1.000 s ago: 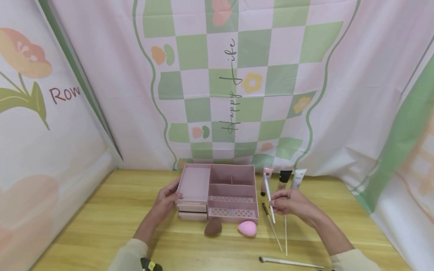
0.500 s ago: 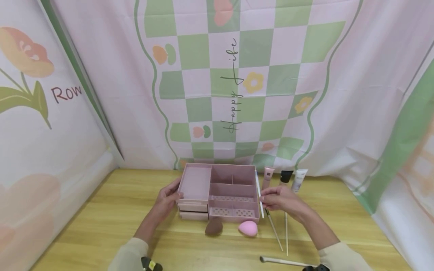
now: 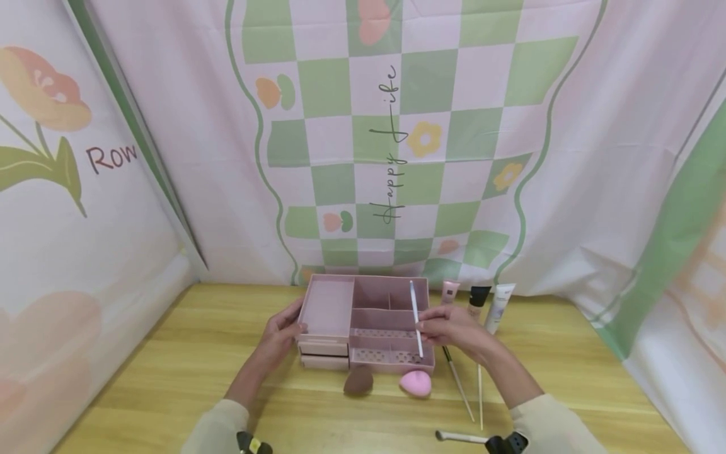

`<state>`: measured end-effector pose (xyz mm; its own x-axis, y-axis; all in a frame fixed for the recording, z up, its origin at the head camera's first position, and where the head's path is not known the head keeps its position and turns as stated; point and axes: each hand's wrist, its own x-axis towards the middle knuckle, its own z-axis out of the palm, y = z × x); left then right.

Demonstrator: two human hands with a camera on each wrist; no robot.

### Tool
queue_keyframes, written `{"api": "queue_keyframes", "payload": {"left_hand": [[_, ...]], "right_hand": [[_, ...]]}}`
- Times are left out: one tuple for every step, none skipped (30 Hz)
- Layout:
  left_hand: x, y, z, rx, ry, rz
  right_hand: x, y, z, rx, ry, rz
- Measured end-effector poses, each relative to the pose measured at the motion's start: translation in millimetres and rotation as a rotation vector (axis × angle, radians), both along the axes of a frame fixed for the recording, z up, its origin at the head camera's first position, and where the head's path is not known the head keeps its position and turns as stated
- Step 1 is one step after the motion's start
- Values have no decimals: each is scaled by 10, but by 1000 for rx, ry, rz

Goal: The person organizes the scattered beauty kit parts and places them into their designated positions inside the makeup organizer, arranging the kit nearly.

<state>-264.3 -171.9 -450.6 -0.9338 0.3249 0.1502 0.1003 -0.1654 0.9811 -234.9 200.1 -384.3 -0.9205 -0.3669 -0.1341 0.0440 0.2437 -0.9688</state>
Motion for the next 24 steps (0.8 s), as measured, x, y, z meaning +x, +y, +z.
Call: {"api": "queue_keyframes", "payload": {"left_hand": [[1, 2, 2, 0, -2, -1], [1, 4, 4, -2, -1, -1], [1, 7, 5, -3, 0, 0], [0, 11, 6, -3, -1, 0], [2, 12, 7, -5, -1, -1], [2, 13, 8, -7, -1, -1], [2, 16, 7, -6, -3, -2], [2, 17, 7, -7, -4, -1], [3, 20, 7, -3, -5, 0], [3, 21, 5, -2, -6, 0], [4, 23, 4, 1, -7, 1], [4, 24, 1, 7, -7, 3], [4, 25, -3, 11, -8, 9], [7, 25, -5, 12, -8, 12], [9, 26, -6, 14, -9, 14], [12, 24, -7, 14, -12, 18], [16, 21, -5, 12, -11, 19], [20, 18, -2, 8, -10, 19], [22, 16, 2, 3, -12, 19], [25, 13, 7, 0, -12, 16], [25, 10, 9, -1, -10, 14], [25, 8, 12, -4, -11, 13], [26, 7, 15, -6, -9, 11], [25, 6, 17, -6, -12, 12]], "right_hand": [[-9, -17, 2, 1, 0, 0], [-19, -36, 2, 2, -1, -3], [-28, -54, 5, 4, -2, -5], [-37, -73, 8, 6, -3, -11], [-46, -92, 10, 8, -5, -14], [-54, -113, 11, 8, -8, -16], [-60, -134, 13, 6, -11, -17], [-66, -156, 12, 3, -11, -19], [-69, -176, 12, -1, -11, -19], [-73, -198, 10, -4, -9, -16], [-76, -220, 7, -7, -7, -11], [-78, -243, 4, -11, -4, -8], [-82, -267, 1, -15, -2, -3], [-86, -291, -3, -19, 0, 2], [-92, -314, -7, -23, 1, 7], [-99, -337, -11, -25, 3, 12], [-106, -361, -12, -28, 2, 15], [-114, -385, -13, -30, 2, 15], [-122, -407, -12, -32, 2, 16], [-128, -430, -8, -31, 2, 13], [-134, -452, -4, -31, 0, 12], [-139, -475, 1, -35, -2, 10], [-143, -498, 7, -37, -6, 9], [-146, -521, 15, -37, -6, 7]]}}
